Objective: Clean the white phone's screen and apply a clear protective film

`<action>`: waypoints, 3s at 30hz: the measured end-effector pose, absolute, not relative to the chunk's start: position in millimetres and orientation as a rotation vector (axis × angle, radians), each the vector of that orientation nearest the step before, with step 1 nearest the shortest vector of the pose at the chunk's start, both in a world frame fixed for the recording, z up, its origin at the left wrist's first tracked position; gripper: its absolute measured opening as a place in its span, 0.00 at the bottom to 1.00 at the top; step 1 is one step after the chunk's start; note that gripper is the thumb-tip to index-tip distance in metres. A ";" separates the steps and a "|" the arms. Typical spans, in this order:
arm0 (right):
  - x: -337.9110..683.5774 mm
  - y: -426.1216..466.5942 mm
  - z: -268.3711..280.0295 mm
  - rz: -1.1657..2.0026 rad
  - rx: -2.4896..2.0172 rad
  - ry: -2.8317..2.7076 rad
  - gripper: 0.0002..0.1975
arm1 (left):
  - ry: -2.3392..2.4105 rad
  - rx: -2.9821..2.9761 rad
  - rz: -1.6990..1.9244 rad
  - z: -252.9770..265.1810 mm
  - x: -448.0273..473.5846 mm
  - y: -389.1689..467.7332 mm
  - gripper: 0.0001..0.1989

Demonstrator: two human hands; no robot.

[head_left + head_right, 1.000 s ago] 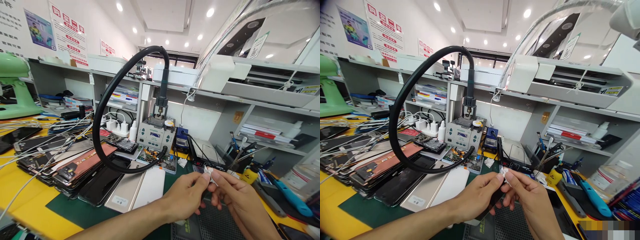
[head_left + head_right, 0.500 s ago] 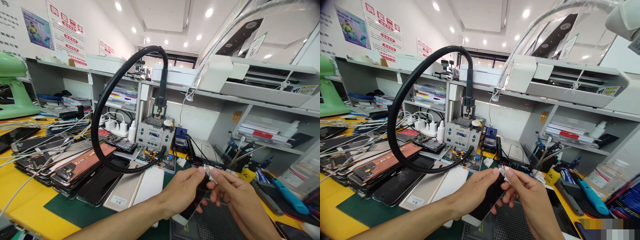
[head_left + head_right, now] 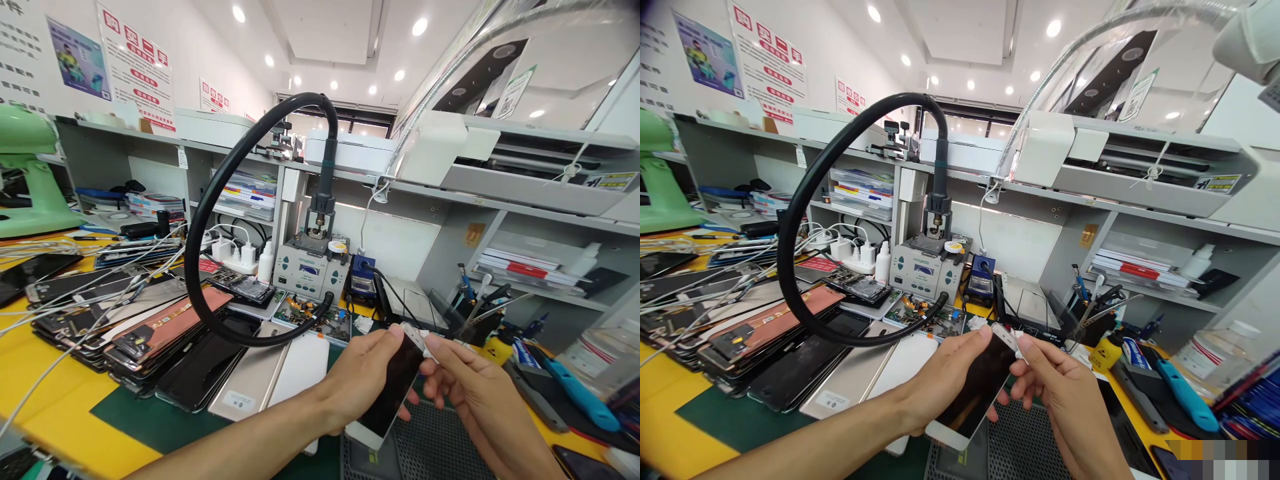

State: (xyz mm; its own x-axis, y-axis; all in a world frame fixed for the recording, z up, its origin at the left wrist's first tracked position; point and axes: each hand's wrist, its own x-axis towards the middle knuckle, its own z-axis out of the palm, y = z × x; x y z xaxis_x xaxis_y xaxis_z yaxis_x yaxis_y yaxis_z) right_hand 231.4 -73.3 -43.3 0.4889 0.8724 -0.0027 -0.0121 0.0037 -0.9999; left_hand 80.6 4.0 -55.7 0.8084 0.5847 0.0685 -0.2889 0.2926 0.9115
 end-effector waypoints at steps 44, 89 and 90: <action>228.0 -68.1 -68.3 1.283 -1.283 -0.815 0.16 | 0.406 0.594 0.399 -55.0 76.6 23.1 0.31; 188.6 -74.6 -59.2 1.452 -1.236 -0.706 0.11 | 0.411 0.447 0.796 -48.5 72.3 45.8 0.36; 188.5 -74.6 -60.5 1.455 -1.232 -0.703 0.11 | 0.404 0.442 0.804 -48.7 72.7 45.7 0.36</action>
